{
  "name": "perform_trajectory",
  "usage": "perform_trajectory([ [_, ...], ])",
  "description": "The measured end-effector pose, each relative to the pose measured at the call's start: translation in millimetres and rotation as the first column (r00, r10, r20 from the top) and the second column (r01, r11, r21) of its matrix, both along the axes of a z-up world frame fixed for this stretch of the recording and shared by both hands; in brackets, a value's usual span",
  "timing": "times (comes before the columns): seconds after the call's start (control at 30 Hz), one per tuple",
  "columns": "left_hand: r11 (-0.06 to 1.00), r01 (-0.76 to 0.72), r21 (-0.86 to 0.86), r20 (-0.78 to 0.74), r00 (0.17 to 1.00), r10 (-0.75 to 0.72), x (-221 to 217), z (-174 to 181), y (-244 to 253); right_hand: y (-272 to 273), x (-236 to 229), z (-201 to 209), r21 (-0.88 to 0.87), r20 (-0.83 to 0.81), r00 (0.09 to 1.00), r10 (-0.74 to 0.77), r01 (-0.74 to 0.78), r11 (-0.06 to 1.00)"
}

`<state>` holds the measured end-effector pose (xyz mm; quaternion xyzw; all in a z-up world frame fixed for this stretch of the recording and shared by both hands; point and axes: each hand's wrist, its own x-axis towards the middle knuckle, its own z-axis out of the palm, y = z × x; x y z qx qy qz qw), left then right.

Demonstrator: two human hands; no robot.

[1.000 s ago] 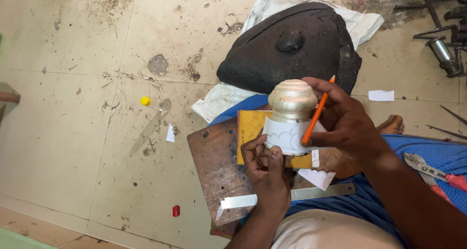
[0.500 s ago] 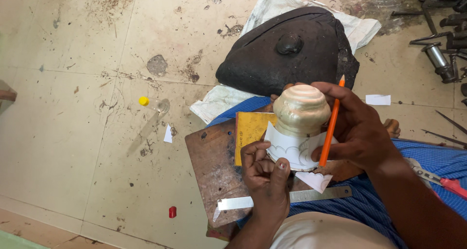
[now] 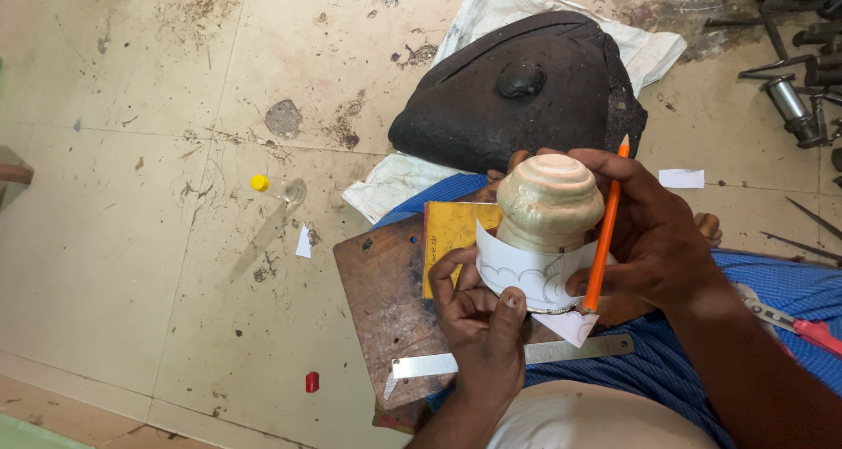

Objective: The person draws a decorative scalloped pattern on a white paper strip using an orange pencil, then wraps the strip around a small metal object to check the fit. They continue drawing additional curved lines on the paper while seated on the floor.

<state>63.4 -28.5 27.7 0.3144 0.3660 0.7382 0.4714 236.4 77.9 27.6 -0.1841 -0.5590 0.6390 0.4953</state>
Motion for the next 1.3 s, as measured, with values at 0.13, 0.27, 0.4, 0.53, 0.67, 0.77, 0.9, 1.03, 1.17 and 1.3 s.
perform_trajectory([
  [0.13,1.000,0.007,-0.019,-0.033,0.999,-0.007,-2,-8,-2,1,-1,0,0.056,-0.071,0.997,0.021,-0.017,0.998],
  [0.27,0.999,0.027,-0.029,-0.022,0.999,-0.028,-2,-8,-3,-3,2,2,0.030,0.036,0.999,-0.014,0.013,0.999],
  [0.4,0.998,0.054,-0.028,0.011,0.998,-0.054,-2,-4,-3,-5,2,3,0.009,-0.039,0.999,-0.005,0.006,1.000],
  [0.53,0.999,0.048,-0.014,-0.025,0.999,-0.048,-1,0,-4,-5,1,5,0.065,-0.050,0.999,-0.007,0.011,0.998],
  [0.67,0.998,0.050,-0.028,-0.025,0.998,-0.051,0,1,-5,-8,2,8,0.021,0.055,0.997,-0.060,0.059,0.998],
  [0.77,0.998,0.058,-0.040,0.017,0.998,-0.057,1,1,-5,-8,2,7,-0.013,-0.007,1.000,-0.021,0.021,1.000],
  [0.9,0.995,0.073,-0.068,0.051,0.996,-0.070,1,-1,-5,-7,3,1,0.005,-0.036,0.999,-0.002,0.002,1.000],
  [1.03,0.994,0.069,-0.079,0.054,0.996,-0.065,0,-2,-5,-4,4,-8,0.055,-0.105,0.994,0.028,-0.023,0.998],
  [1.17,0.993,0.068,-0.097,0.088,0.994,-0.059,1,2,-4,-3,8,-14,0.071,-0.059,0.998,0.019,-0.014,0.997],
  [1.3,0.987,0.072,-0.143,0.167,0.985,-0.048,3,12,-3,-2,9,-14,0.072,-0.151,0.985,0.078,-0.068,0.995],
])
